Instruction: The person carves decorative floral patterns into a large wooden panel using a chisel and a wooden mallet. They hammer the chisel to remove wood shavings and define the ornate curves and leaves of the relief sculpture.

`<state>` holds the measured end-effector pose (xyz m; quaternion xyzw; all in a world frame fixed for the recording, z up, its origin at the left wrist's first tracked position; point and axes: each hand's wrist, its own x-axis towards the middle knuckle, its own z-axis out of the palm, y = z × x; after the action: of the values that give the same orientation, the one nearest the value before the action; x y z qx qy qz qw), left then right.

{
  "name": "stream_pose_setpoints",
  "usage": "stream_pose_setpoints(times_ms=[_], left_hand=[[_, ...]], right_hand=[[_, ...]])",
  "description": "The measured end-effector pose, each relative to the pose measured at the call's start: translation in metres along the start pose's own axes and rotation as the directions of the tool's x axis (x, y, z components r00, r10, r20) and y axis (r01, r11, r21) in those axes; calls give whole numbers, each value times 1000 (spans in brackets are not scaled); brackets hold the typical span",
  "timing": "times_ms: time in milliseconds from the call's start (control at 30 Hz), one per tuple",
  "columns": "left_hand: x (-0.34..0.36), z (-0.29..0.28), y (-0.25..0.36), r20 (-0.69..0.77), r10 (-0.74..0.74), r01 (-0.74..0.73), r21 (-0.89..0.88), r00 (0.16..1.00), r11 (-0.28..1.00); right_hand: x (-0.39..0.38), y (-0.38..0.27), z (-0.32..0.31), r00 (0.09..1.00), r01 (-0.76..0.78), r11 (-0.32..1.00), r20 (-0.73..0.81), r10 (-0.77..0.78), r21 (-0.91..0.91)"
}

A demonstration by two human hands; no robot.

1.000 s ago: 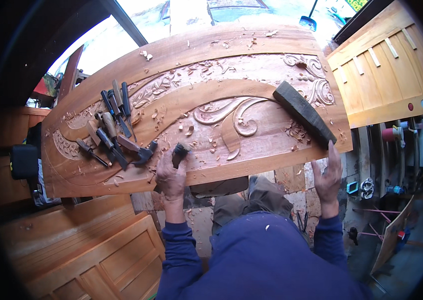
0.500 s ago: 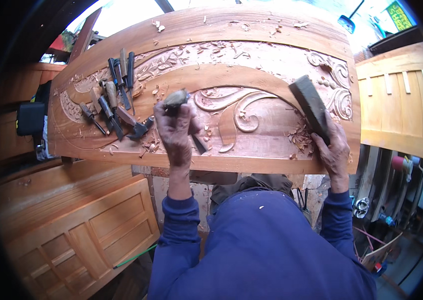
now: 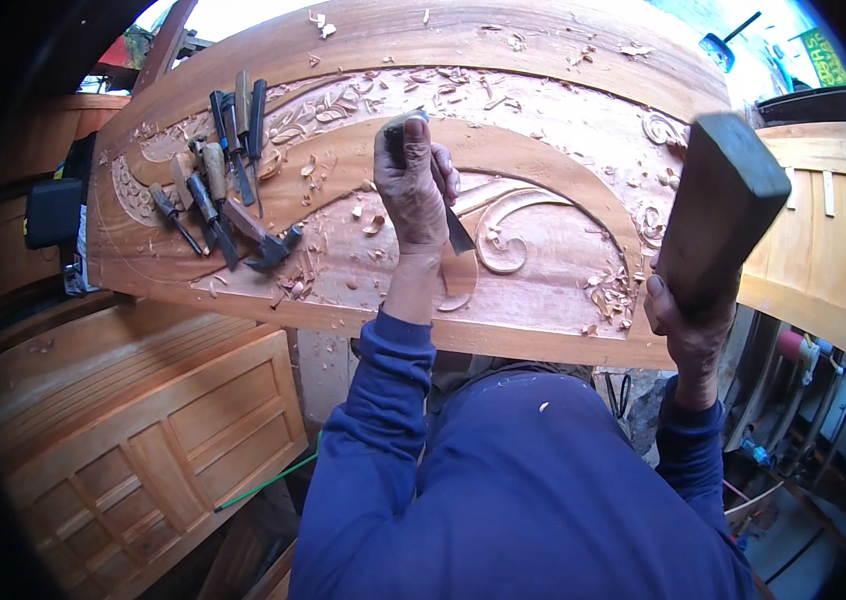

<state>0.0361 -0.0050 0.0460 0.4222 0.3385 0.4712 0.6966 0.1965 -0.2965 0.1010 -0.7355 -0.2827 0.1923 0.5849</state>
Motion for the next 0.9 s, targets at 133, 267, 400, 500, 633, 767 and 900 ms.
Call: stream_pose_setpoints(times_ms=[133,267,400,500,633,767,900], left_hand=[[4,2,-10,-11,-70,70,13,997,997],[7,-3,-17,-4,-76,76,55,997,996],[11,-3,-19,4,-92,92,22,996,996],[11,1,-22,30,-93,95,-63,995,993],[7,11,-19,37,-78,78,5,996,997],[8,2,-26,49,-126,126,9,991,992],[7,-2,-30,73,-150,153,-38,986,987]], right_hand=[[34,-40,23,997,32,998,64,-36,58],[89,-74,69,983,166,979,65,-174,117],[150,-98,114,951,280,951,97,-293,128],[181,-75,143,881,298,949,353,-316,108],[210,-67,144,537,721,601,825,-173,-343],[217,-51,167,769,331,938,605,-207,-100],[220,-40,164,469,625,775,840,-272,-98]])
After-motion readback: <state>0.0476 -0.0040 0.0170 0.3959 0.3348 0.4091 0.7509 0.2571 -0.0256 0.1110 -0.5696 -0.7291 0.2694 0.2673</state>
